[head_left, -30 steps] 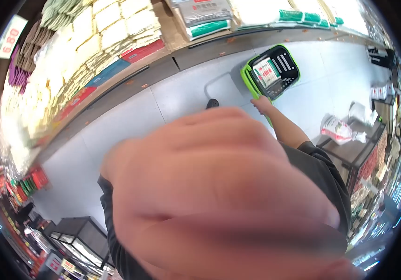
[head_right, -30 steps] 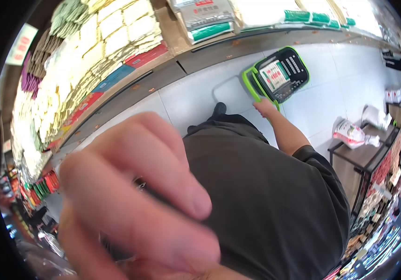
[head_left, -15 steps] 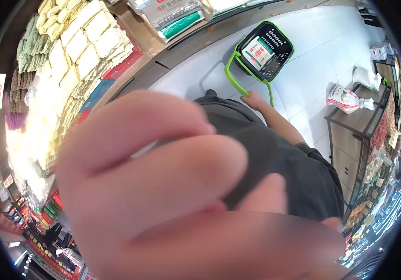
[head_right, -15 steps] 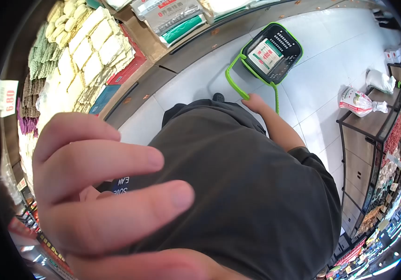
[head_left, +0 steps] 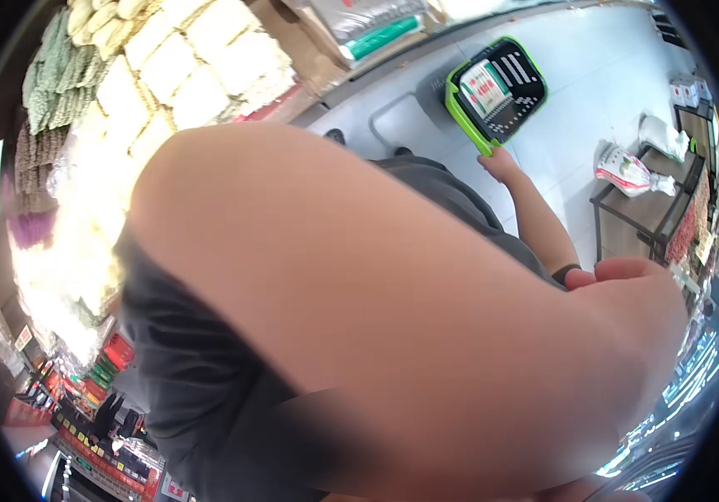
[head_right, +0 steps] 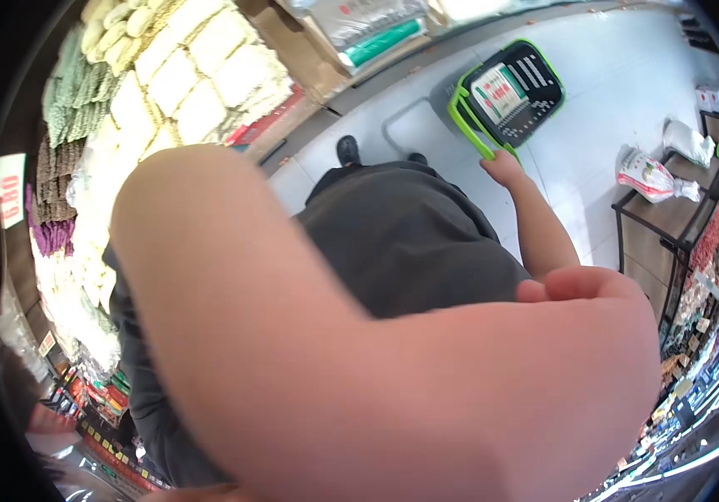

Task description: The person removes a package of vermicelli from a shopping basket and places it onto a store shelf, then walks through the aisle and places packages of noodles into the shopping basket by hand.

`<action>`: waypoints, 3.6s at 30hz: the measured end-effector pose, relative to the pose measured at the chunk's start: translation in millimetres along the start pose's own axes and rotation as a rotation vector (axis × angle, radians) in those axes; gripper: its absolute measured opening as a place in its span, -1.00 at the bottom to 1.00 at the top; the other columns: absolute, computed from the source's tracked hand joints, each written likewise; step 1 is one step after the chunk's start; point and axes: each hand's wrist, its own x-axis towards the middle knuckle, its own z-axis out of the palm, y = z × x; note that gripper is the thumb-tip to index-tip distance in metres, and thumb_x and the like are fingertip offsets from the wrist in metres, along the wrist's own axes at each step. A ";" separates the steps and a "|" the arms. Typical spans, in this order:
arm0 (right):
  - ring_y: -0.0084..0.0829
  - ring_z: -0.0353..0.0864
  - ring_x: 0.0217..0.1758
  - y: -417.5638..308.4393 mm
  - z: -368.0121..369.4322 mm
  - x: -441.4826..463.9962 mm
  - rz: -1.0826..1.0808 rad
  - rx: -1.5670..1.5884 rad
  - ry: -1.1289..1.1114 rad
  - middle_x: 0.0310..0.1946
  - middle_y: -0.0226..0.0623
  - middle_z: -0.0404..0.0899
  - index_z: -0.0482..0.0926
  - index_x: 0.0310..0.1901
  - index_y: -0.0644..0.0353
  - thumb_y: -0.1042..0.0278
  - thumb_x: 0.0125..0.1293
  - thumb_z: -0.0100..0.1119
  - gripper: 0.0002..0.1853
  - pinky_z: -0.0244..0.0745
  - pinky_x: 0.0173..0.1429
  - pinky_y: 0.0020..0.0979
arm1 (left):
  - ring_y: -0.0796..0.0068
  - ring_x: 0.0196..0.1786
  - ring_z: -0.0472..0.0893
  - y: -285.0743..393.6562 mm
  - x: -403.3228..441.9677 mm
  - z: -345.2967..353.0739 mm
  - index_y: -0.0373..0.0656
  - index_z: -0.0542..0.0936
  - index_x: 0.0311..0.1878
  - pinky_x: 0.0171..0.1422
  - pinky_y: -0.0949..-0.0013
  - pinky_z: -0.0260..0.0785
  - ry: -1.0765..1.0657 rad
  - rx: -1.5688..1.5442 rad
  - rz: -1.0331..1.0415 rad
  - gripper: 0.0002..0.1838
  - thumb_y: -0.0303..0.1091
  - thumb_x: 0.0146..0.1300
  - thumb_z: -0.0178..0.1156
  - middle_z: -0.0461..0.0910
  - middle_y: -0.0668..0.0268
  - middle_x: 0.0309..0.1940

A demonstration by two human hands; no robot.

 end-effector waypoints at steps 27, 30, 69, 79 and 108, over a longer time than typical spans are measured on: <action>0.09 0.63 0.06 -86.8 41.5 -48.6 -0.176 0.201 -0.154 -0.09 0.13 0.66 0.68 -0.13 0.32 0.24 0.29 0.02 -0.66 0.53 0.09 -0.02 | 0.02 0.40 0.40 -437.2 -234.3 212.3 -0.08 0.39 0.35 0.43 0.00 0.30 -0.309 0.286 -1.597 -0.29 0.04 0.17 0.23 0.41 0.09 0.34; 0.11 0.66 -0.03 -65.3 59.3 -38.1 -0.142 0.214 -0.089 -0.17 0.14 0.66 0.68 -0.20 0.28 0.24 0.25 0.10 -0.71 0.53 0.02 0.01 | 0.04 0.41 0.38 -452.5 -228.4 219.8 -0.09 0.40 0.34 0.44 -0.03 0.27 -0.474 0.347 -1.638 -0.29 0.09 0.19 0.20 0.43 0.11 0.33; -0.11 0.58 -0.09 17.0 43.0 -88.4 0.221 0.235 0.576 -0.33 -0.28 0.62 0.55 -0.26 0.06 0.21 0.08 0.36 -0.76 0.43 0.04 -0.09 | 0.66 -0.54 0.42 -481.7 -154.2 222.9 -0.20 0.59 -0.30 -0.49 0.49 0.24 -0.180 -0.692 -1.506 -0.73 -0.20 0.45 0.14 0.50 0.45 -0.55; -0.25 0.57 0.01 18.8 4.9 -85.2 -0.026 0.326 0.736 -0.20 -0.34 0.60 0.57 -0.07 -0.01 0.15 0.14 0.35 -0.68 0.37 0.20 -0.16 | 0.70 -0.50 0.32 -360.9 -68.3 229.2 -0.20 0.46 -0.45 -0.42 0.49 0.19 -0.480 -0.515 -1.302 -0.65 -0.23 0.47 0.11 0.40 0.46 -0.59; 0.02 0.49 0.18 209.7 -77.6 124.2 0.036 0.818 0.935 0.04 -0.01 0.53 0.30 0.39 0.03 0.36 0.36 0.08 -0.45 0.42 0.27 -0.11 | 0.65 -0.48 0.41 -241.5 137.9 252.7 -0.24 0.62 -0.32 -0.37 0.44 0.30 -0.505 -0.236 -0.904 -0.72 -0.24 0.45 0.17 0.49 0.33 -0.61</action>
